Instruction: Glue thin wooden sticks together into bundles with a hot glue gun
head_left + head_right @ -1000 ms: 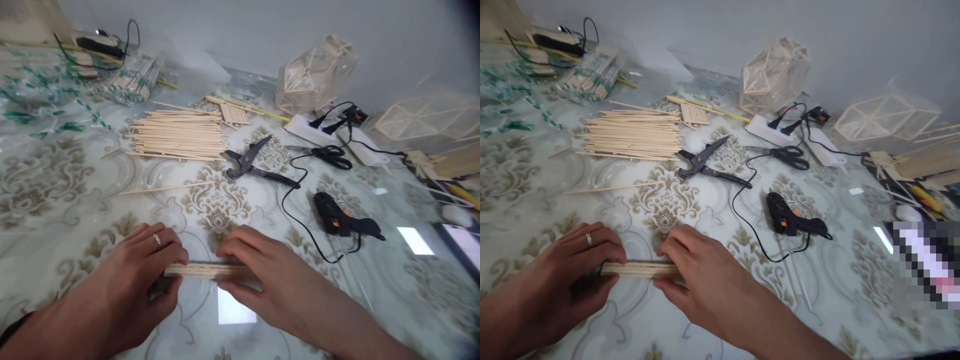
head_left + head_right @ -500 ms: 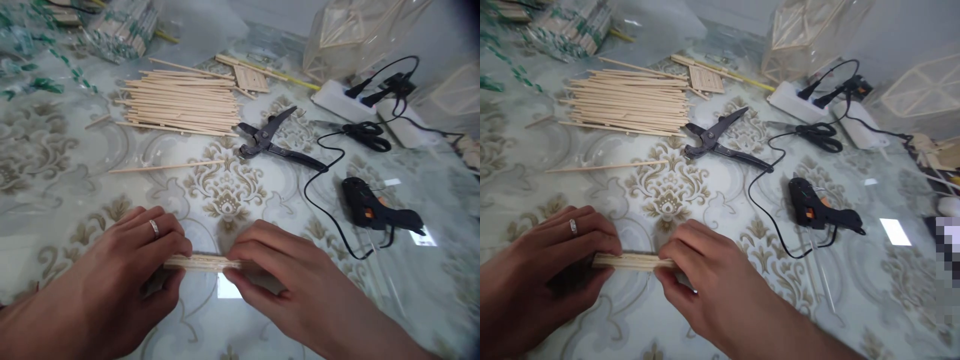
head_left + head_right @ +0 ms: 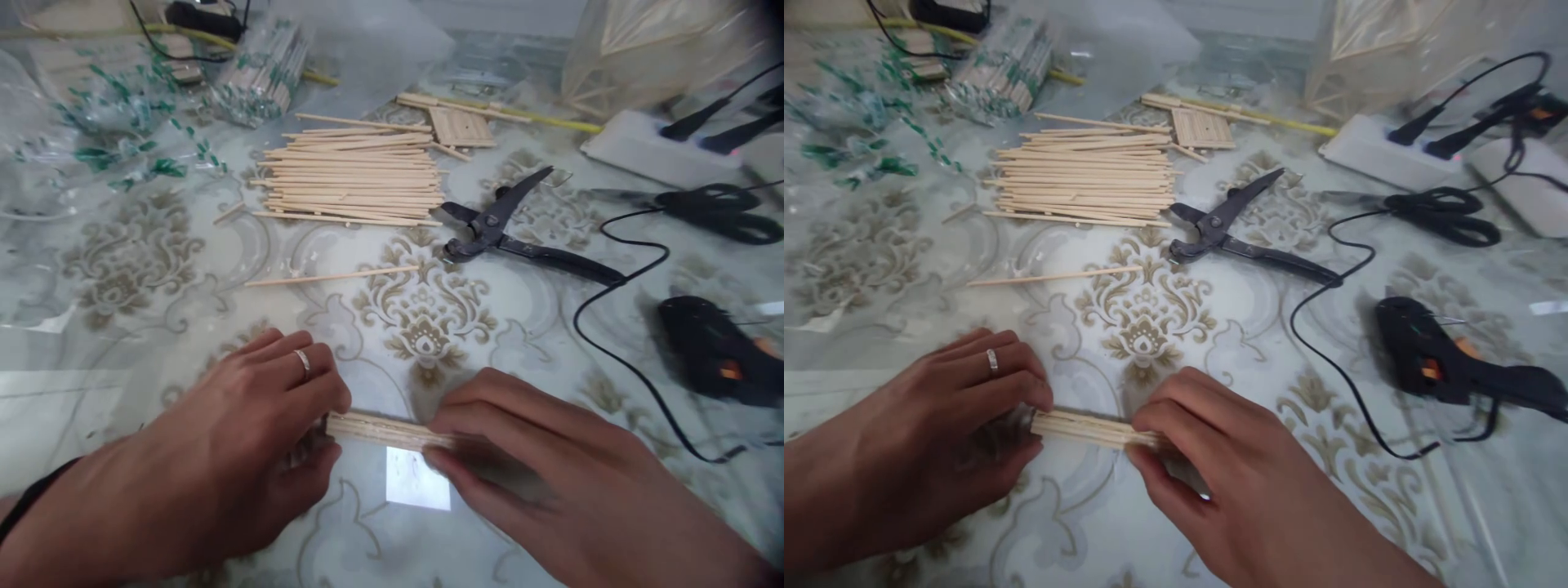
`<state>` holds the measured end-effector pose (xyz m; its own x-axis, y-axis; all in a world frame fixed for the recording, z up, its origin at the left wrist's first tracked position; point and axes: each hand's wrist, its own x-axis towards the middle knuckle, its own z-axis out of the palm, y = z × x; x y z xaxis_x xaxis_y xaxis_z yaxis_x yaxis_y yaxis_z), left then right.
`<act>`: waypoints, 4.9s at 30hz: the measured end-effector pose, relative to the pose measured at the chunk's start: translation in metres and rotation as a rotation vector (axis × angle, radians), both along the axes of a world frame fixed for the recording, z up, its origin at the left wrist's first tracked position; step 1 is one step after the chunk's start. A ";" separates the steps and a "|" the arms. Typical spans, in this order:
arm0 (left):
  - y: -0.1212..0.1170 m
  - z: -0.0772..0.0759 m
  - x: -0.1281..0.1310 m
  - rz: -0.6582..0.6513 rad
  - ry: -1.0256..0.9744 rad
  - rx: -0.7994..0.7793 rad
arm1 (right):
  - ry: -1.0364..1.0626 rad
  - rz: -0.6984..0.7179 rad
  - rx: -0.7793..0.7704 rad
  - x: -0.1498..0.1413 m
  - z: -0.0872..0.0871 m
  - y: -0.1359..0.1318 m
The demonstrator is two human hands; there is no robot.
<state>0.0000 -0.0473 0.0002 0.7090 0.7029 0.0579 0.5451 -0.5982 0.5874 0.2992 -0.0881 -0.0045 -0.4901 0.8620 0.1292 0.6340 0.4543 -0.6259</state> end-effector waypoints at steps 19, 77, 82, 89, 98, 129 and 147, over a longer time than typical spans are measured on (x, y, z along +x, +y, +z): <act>0.004 -0.006 -0.002 0.005 -0.053 -0.003 | -0.078 0.056 0.036 0.006 -0.001 -0.002; 0.003 -0.005 0.004 -0.009 -0.078 0.069 | -0.035 -0.032 -0.093 0.000 0.007 0.000; 0.001 -0.005 0.003 -0.005 -0.081 0.039 | -0.030 -0.041 -0.106 0.000 0.009 0.000; 0.001 -0.007 0.006 0.032 -0.072 0.026 | -0.019 -0.027 -0.109 0.000 0.010 -0.001; 0.000 -0.005 0.009 0.053 -0.086 0.033 | -0.027 -0.024 -0.107 0.000 0.009 0.000; 0.041 0.028 -0.006 0.427 -0.132 -0.089 | 0.016 -0.012 -0.061 0.001 0.003 -0.002; 0.043 0.026 -0.014 0.500 -0.115 0.092 | 0.014 -0.005 -0.057 0.002 0.001 0.000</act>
<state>-0.0140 -0.0048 0.0258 0.2734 0.9423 0.1933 0.7125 -0.3333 0.6174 0.3007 -0.0882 -0.0031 -0.4842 0.8707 0.0864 0.6273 0.4143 -0.6594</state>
